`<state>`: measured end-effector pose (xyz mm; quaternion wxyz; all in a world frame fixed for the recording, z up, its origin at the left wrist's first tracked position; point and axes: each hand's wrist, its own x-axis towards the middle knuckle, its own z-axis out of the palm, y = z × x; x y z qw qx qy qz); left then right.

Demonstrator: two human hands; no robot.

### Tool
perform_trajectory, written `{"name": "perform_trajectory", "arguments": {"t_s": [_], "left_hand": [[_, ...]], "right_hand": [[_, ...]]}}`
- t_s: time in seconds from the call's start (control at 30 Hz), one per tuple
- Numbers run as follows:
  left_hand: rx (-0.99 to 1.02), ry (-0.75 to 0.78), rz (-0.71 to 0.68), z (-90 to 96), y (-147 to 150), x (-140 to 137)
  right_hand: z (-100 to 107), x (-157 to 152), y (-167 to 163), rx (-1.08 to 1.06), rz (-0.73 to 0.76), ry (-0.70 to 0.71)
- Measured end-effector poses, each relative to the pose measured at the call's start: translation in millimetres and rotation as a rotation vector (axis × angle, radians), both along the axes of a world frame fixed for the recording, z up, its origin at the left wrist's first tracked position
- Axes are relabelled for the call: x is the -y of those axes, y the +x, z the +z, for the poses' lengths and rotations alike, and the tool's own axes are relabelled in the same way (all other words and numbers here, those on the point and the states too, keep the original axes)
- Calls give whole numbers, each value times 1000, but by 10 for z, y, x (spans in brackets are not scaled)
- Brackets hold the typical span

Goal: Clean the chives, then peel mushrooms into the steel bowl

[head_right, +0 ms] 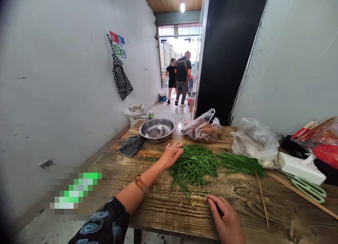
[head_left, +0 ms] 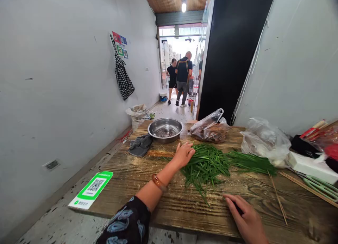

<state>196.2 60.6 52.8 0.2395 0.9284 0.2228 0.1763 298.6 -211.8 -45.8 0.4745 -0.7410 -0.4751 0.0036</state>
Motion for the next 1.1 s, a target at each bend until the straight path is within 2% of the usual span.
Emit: {"name": "perform_trajectory", "arguments": {"t_s": [0.17, 0.27, 0.33, 0.47, 0.53, 0.7, 0.87, 1.0, 1.1], "left_hand": [[127, -200, -136, -15, -27, 30], [116, -125, -115, -26, -4, 106], [204, -145, -33, -22, 18, 101], [526, -586, 238, -27, 3, -118], [576, -712, 352, -50, -65, -284], [632, -888, 517, -124, -324, -592], [608, -865, 536, -184, -402, -607], [563, -709, 464, -193, -320, -436], [517, -525, 339, -153, -258, -285]], "right_hand": [[-11, -1, 37, 32, 23, -25], [-41, 9, 79, 48, 49, -72], [-53, 13, 93, 61, 50, -92], [-8, 2, 60, 78, 30, -74], [30, -9, 31, 78, 14, -39], [6, -20, 42, 79, 6, -39], [-105, -7, 110, 84, 64, -80], [-109, 6, 119, 82, 70, -69], [-86, 19, 116, 71, 54, -98]]}}
